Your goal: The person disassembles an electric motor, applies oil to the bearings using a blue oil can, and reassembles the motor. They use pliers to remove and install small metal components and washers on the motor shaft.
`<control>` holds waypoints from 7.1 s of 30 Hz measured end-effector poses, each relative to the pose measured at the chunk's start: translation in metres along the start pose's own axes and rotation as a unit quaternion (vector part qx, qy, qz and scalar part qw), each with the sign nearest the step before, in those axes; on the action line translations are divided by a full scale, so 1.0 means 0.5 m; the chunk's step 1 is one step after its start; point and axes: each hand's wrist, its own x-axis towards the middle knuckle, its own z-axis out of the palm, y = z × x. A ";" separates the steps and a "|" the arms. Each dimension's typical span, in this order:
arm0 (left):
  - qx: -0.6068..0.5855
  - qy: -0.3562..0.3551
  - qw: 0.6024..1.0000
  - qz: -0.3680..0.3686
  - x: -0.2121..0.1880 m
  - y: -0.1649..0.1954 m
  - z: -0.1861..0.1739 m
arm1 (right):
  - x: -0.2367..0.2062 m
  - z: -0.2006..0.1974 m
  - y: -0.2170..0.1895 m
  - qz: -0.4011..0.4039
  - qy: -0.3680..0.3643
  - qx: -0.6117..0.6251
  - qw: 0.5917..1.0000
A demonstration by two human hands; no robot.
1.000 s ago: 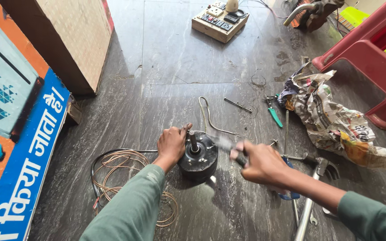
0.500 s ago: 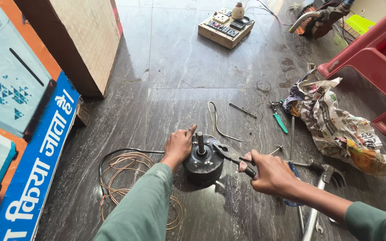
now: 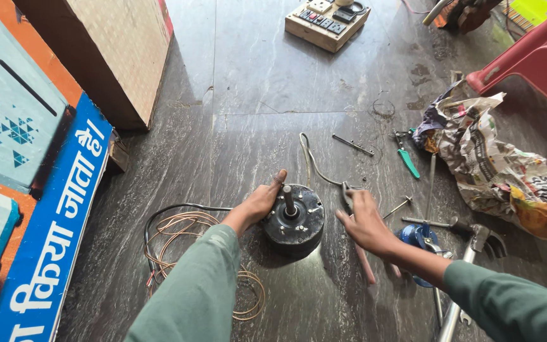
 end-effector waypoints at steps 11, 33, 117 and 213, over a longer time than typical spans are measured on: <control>-0.155 -0.075 0.980 0.104 -0.028 -0.012 0.025 | 0.008 -0.040 -0.190 0.139 -0.306 0.384 0.860; -0.057 -0.030 0.974 0.218 -0.201 -0.035 0.168 | -0.234 -0.054 -0.168 -0.248 -0.084 -0.054 0.964; 0.329 0.123 0.932 0.089 -0.278 0.144 0.259 | -0.187 -0.141 0.059 0.073 -0.139 0.336 0.929; 0.260 0.166 0.943 0.128 -0.099 0.112 0.166 | -0.089 -0.052 -0.144 0.063 -0.097 0.235 0.965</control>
